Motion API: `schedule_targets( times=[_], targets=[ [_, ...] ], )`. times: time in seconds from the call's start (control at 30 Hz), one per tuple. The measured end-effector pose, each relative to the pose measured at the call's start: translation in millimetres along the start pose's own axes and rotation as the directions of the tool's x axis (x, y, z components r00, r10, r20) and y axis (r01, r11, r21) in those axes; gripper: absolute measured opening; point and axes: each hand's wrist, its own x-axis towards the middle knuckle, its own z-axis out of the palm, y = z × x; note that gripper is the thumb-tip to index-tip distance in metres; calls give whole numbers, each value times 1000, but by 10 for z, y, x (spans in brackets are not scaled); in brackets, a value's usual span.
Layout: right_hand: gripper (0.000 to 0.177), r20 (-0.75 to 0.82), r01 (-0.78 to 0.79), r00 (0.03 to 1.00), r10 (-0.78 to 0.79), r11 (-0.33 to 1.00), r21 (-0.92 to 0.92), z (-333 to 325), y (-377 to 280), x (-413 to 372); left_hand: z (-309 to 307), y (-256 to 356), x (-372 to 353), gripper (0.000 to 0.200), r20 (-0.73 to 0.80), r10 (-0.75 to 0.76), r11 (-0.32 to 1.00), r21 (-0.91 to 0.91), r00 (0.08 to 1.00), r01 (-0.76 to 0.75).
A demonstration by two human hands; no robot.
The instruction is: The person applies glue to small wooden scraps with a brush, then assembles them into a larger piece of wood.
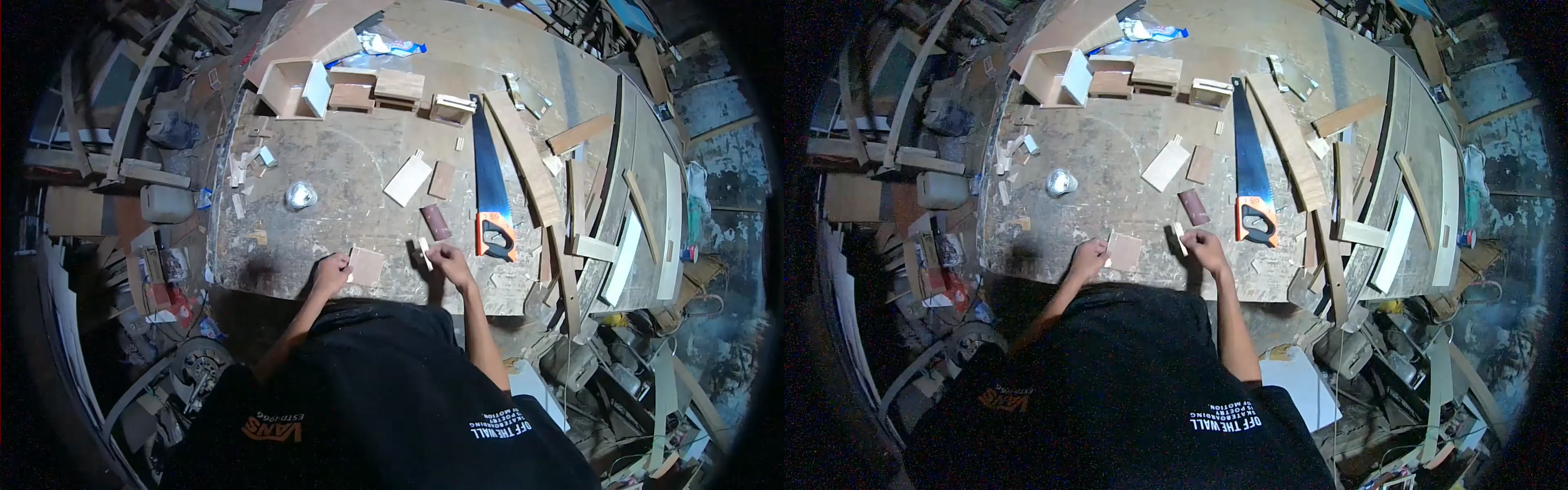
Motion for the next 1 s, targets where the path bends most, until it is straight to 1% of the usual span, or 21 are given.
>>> schedule_targets(
  times=[0.03,0.07,0.1,0.13,0.2,0.23,0.3,0.4,0.43,0.53,0.57,0.67,0.77,0.87,0.9,0.93,1.0],
  targets=[
    [17,16,47,999,-47,999,17,94,-17,109,66,-166,51,27,-59,61,998,-3,996,-61],
    [16,36,88,995,-89,995,37,224,-9,202,22,-195,15,28,-29,55,998,-24,998,-56],
    [18,12,121,993,-120,990,-76,339,106,365,-31,-160,47,29,-7,55,997,-46,998,-55],
    [21,33,117,993,-114,987,-111,452,24,433,-86,-126,88,30,13,63,996,-70,998,-62],
    [26,50,172,985,-164,931,-321,660,-207,455,-182,-65,76,31,36,75,997,-13,997,-75],
    [28,67,233,972,-226,878,-418,756,-264,483,-216,-21,53,32,55,81,997,12,995,-82],
    [32,123,337,935,-332,731,-593,916,-348,521,-291,78,15,33,64,81,995,50,995,-84],
    [32,197,255,965,-174,799,-545,1117,-498,493,-311,86,-7,35,54,83,994,61,995,-86],
    [33,160,249,968,-192,776,-580,1181,-476,456,-310,84,-4,35,54,77,995,57,996,-80],
    [33,163,324,944,-286,716,-619,1284,-378,419,-322,32,53,38,64,73,996,48,995,-76],
    [34,183,337,939,-290,684,-647,1298,-338,433,-317,10,71,39,77,67,996,51,995,-71],
    [35,200,344,937,-286,658,-670,1303,-320,471,-346,17,86,40,107,57,995,76,993,-65],
    [44,212,348,937,-278,686,-639,1279,-335,455,-352,31,112,40,118,64,994,80,991,-74],
    [52,90,293,953,-290,797,-529,1171,-314,388,-332,6,118,40,117,73,992,94,990,-84],
    [54,113,239,971,-211,849,-471,1071,-264,404,-326,1,124,40,115,76,991,102,990,-88],
    [48,126,223,975,-185,858,-462,1000,-176,426,-320,-6,121,40,112,77,991,98,991,-88],
    [41,66,145,989,-129,919,-366,928,-66,398,-318,-6,126,41,108,84,991,91,991,-94]
  ],
)
